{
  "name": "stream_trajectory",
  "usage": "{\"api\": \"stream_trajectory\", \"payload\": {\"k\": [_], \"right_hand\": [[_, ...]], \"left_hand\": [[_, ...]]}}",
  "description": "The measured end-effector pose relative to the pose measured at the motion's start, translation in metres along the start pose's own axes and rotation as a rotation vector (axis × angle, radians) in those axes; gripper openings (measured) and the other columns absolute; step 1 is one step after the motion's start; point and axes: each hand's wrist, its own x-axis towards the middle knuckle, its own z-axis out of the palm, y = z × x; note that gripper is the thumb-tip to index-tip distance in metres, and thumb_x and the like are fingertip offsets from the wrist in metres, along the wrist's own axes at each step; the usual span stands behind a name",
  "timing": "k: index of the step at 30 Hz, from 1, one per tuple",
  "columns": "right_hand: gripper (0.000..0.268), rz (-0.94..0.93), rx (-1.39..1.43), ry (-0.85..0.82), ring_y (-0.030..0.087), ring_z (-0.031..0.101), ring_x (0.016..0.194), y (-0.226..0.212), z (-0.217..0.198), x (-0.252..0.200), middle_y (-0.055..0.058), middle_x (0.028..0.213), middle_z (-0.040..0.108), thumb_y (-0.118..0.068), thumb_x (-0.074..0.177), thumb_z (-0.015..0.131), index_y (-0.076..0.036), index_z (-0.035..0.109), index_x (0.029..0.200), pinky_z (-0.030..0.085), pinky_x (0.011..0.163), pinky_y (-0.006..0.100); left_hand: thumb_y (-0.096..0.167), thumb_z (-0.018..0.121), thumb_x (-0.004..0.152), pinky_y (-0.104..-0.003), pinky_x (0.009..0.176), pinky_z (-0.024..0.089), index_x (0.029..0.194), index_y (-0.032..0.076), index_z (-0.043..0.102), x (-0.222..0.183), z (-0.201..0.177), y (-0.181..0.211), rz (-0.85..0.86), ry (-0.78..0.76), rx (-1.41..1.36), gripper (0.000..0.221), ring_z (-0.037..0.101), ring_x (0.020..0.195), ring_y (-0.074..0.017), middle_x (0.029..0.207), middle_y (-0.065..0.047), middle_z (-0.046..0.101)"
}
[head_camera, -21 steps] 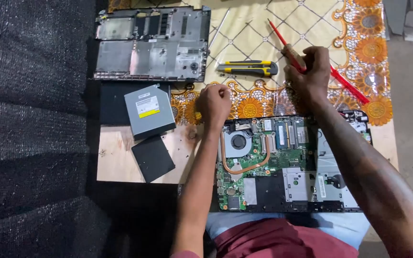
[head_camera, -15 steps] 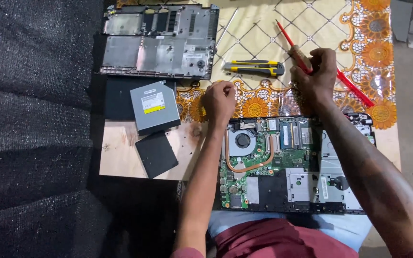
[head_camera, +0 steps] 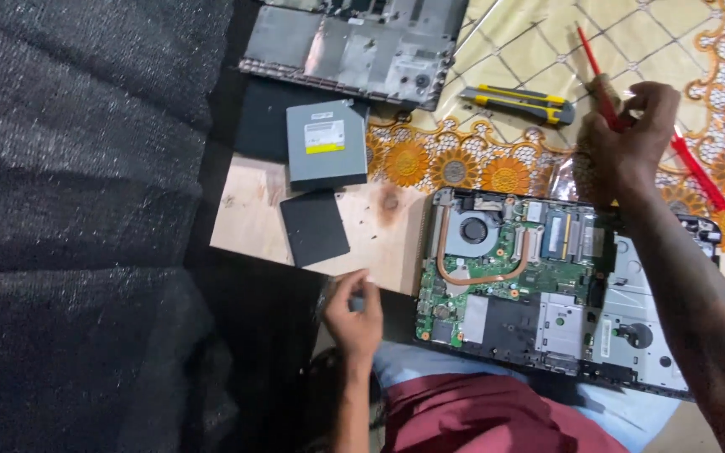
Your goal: Disassembling a laptop by removing internal screws with a screwdriver and prying the outer casing apart.
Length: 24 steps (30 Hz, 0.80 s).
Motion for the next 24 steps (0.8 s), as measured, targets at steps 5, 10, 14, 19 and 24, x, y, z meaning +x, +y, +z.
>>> {"api": "stream_trajectory", "payload": {"k": [5, 10, 14, 19, 24], "right_hand": [[0.054, -0.163, -0.185, 0.025, 0.026, 0.047, 0.096, 0.03, 0.009, 0.009, 0.016, 0.112, 0.039, 0.011, 0.074, 0.075, 0.0, 0.043, 0.117, 0.056, 0.076, 0.031], [0.055, -0.273, -0.141, 0.092, 0.03, 0.05, 0.105, -0.017, -0.01, -0.012, 0.018, 0.113, 0.038, 0.019, 0.072, 0.073, 0.003, 0.044, 0.117, 0.057, 0.099, 0.042], [0.042, -0.366, 0.077, 0.084, 0.033, 0.04, 0.108, -0.069, -0.04, -0.057, 0.022, 0.116, 0.037, 0.004, 0.083, 0.066, 0.005, 0.042, 0.117, 0.042, 0.096, 0.044], [0.038, -0.268, 0.325, 0.087, 0.033, 0.038, 0.116, -0.08, -0.073, -0.13, 0.02, 0.123, 0.036, 0.001, 0.098, 0.068, 0.004, 0.038, 0.121, 0.038, 0.105, 0.041], [0.045, 0.002, 0.369, 0.229, 0.033, 0.046, 0.125, -0.069, -0.097, -0.185, 0.022, 0.127, 0.043, 0.028, 0.088, 0.061, 0.003, 0.041, 0.12, 0.042, 0.109, 0.038]], "left_hand": [[0.007, 0.068, 0.083, -0.034, 0.07, 0.045, 0.103, 0.005, 0.068, 0.026, -0.029, -0.053, -0.051, 0.237, 0.163, 0.02, 0.053, 0.078, -0.0224, 0.087, -0.009, 0.056], [0.048, 0.076, 0.076, -0.053, 0.092, 0.043, 0.135, 0.003, 0.049, 0.059, -0.033, -0.037, -0.435, 0.095, 0.488, 0.079, 0.042, 0.119, -0.0344, 0.127, -0.02, 0.045], [0.049, 0.083, 0.068, -0.046, 0.089, 0.045, 0.132, 0.001, 0.053, 0.062, -0.023, -0.029, -0.398, 0.003, 0.601, 0.085, 0.042, 0.115, -0.0308, 0.128, -0.015, 0.042], [0.041, 0.088, 0.063, -0.048, 0.088, 0.042, 0.119, 0.003, 0.061, 0.058, -0.018, -0.04, -0.321, 0.086, 0.592, 0.072, 0.046, 0.11, -0.0325, 0.12, -0.016, 0.049], [0.032, 0.091, 0.06, -0.051, 0.086, 0.043, 0.111, 0.002, 0.057, 0.059, -0.015, -0.056, -0.279, 0.128, 0.489, 0.068, 0.048, 0.109, -0.0357, 0.117, -0.018, 0.049]]}}
